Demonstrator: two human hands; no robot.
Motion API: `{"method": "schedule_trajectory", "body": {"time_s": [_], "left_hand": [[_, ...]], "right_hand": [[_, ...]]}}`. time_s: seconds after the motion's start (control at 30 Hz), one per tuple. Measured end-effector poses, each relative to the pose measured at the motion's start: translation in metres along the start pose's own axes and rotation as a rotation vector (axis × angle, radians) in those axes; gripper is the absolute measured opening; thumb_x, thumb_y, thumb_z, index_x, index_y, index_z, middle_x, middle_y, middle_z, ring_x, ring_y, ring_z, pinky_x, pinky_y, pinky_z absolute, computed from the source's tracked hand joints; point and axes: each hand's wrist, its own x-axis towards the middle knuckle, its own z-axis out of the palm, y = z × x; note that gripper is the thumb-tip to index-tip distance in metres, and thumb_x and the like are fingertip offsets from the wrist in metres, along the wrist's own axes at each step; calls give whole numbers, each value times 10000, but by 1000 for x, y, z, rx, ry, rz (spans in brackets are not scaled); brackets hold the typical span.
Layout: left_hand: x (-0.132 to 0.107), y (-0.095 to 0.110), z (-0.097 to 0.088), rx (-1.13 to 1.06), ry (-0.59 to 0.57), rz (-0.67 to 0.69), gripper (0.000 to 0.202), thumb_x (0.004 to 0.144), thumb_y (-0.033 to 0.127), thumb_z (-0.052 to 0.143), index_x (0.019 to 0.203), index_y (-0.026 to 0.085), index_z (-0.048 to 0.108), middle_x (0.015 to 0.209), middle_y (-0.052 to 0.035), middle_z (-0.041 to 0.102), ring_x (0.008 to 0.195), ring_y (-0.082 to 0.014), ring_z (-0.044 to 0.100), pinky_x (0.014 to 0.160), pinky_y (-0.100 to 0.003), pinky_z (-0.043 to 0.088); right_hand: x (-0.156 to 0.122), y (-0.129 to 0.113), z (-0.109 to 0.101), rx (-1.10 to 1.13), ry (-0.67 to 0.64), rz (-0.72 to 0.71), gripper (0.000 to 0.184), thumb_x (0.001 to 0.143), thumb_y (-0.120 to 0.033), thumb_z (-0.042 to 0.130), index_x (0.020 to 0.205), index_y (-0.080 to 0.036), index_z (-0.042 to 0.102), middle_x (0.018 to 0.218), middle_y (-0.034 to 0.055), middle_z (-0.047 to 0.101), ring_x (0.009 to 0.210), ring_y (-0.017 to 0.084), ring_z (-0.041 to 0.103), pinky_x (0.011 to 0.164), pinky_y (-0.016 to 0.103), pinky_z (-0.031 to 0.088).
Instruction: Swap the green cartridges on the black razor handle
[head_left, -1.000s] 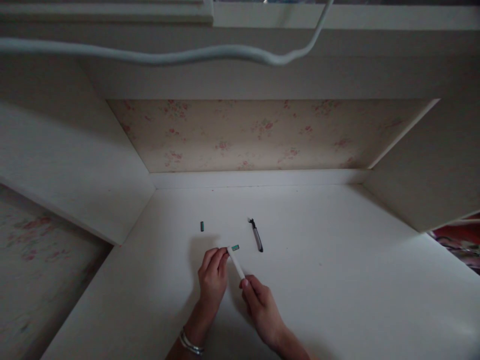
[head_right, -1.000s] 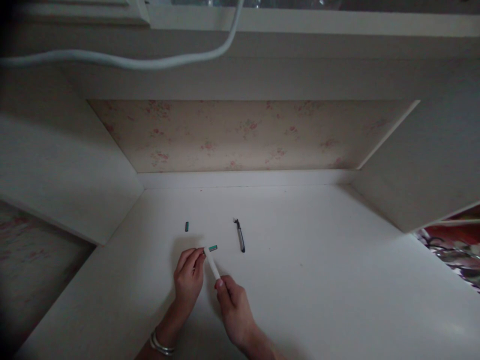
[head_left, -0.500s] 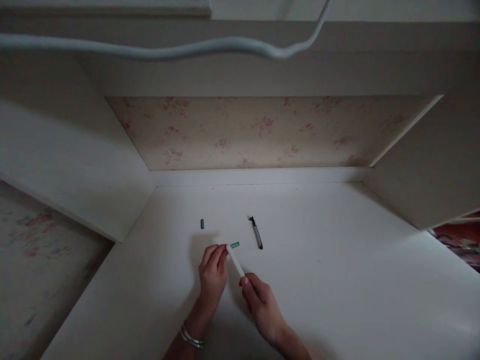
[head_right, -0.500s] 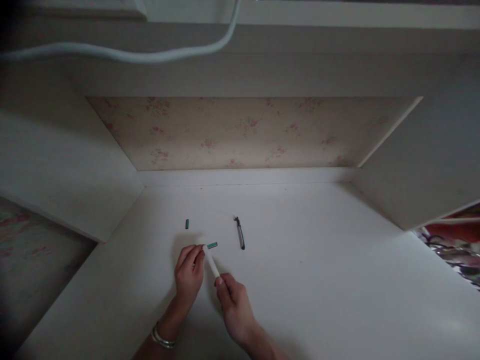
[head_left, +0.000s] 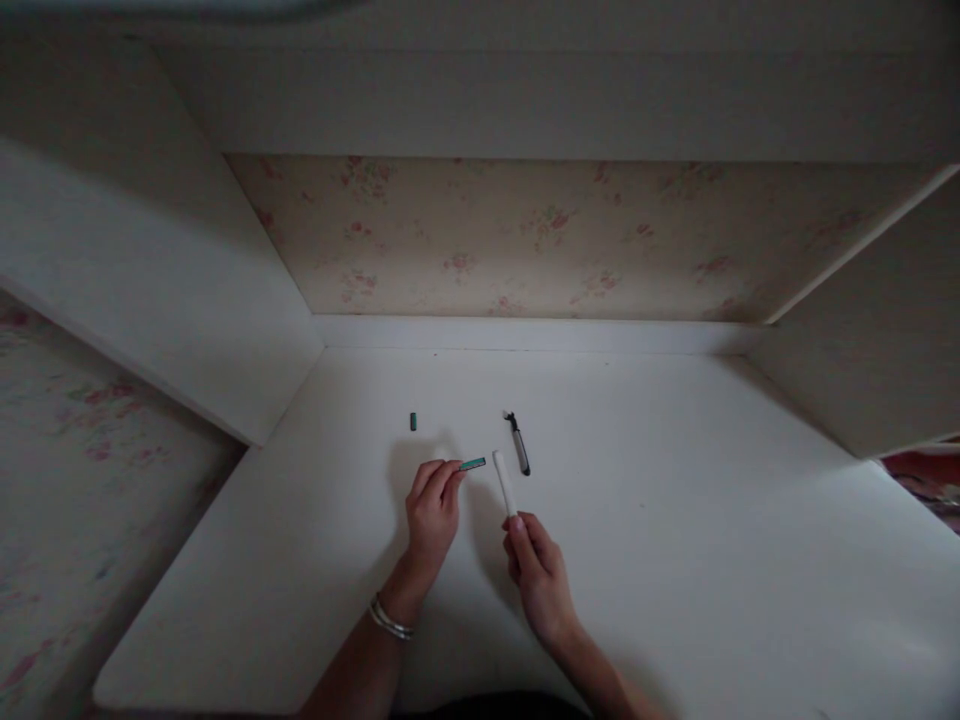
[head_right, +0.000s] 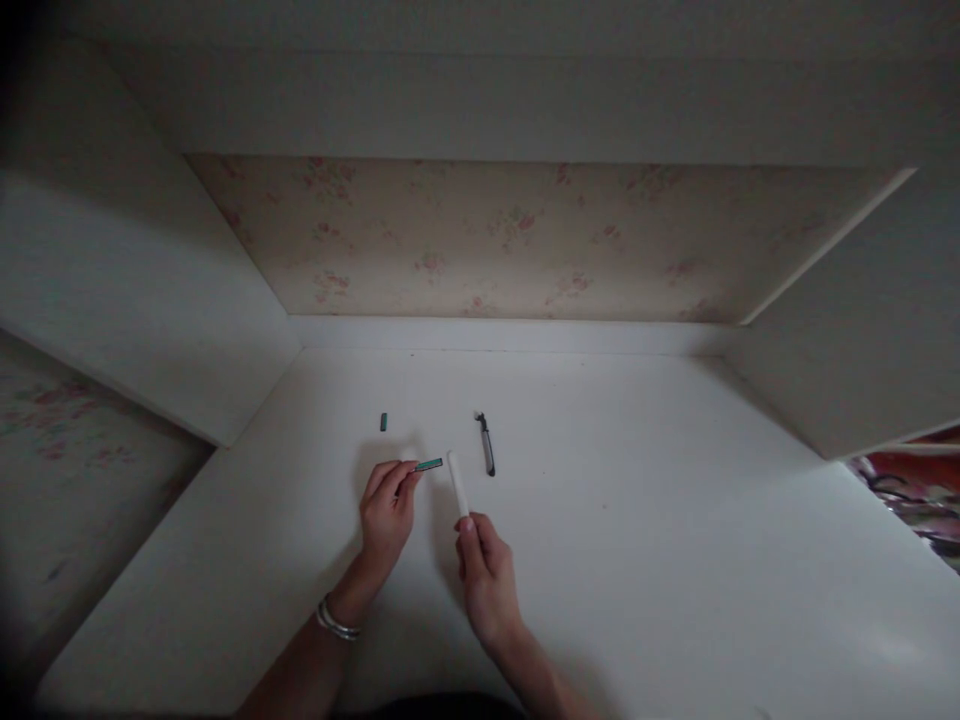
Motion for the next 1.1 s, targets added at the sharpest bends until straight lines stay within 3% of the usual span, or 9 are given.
{"method": "schedule_trajectory", "body": {"time_s": [0.2,0.53,0.67,0.8,0.93,1.1], "left_hand": [[-1,0,-1,2,2,6,161,933,206,503,979,183,656,894,-54,607,821,-161,620,741,-280,542],[1,1,0,2,26,28,134,916,181,540,982,184,657,890,-43,606,816,-149,615,737,-263,538],[0,1,-1,-8,36,31,118,899,167,570,977,183,657,877,-38,602,811,-147,614,743,-261,537],[0,0,-1,-20,38,37,136,902,148,559,993,184,653,888,-41,603,825,-149,615,755,-265,535],[1,-1,-1,-7,40,31,134,896,154,572,997,185,654,889,-40,606,824,-151,617,757,-267,532],[0,-1,-1,-3,45,34,147,906,154,552,1007,185,654,895,-44,606,826,-152,618,755,-266,532]], "right_hand": [[-6,1,3,-174,-126,-22,434,925,-590,446,804,-186,550,570,-50,384,475,114,321,417,220,250],[-2,3,1,-235,-146,-71,399,970,-526,403,818,-184,542,575,-53,379,494,117,331,436,219,258],[-1,5,0,-206,-93,-56,395,968,-530,404,825,-186,537,580,-53,371,485,113,312,419,218,234],[-1,5,0,-193,-145,-48,381,970,-518,420,810,-190,527,576,-59,356,492,113,301,425,216,233],[-1,3,1,-186,-97,-50,396,968,-535,404,810,-192,521,569,-65,331,488,114,291,422,218,226],[-2,2,2,-223,-130,-43,413,949,-561,420,799,-194,533,577,-57,358,488,119,313,424,217,239]]}}
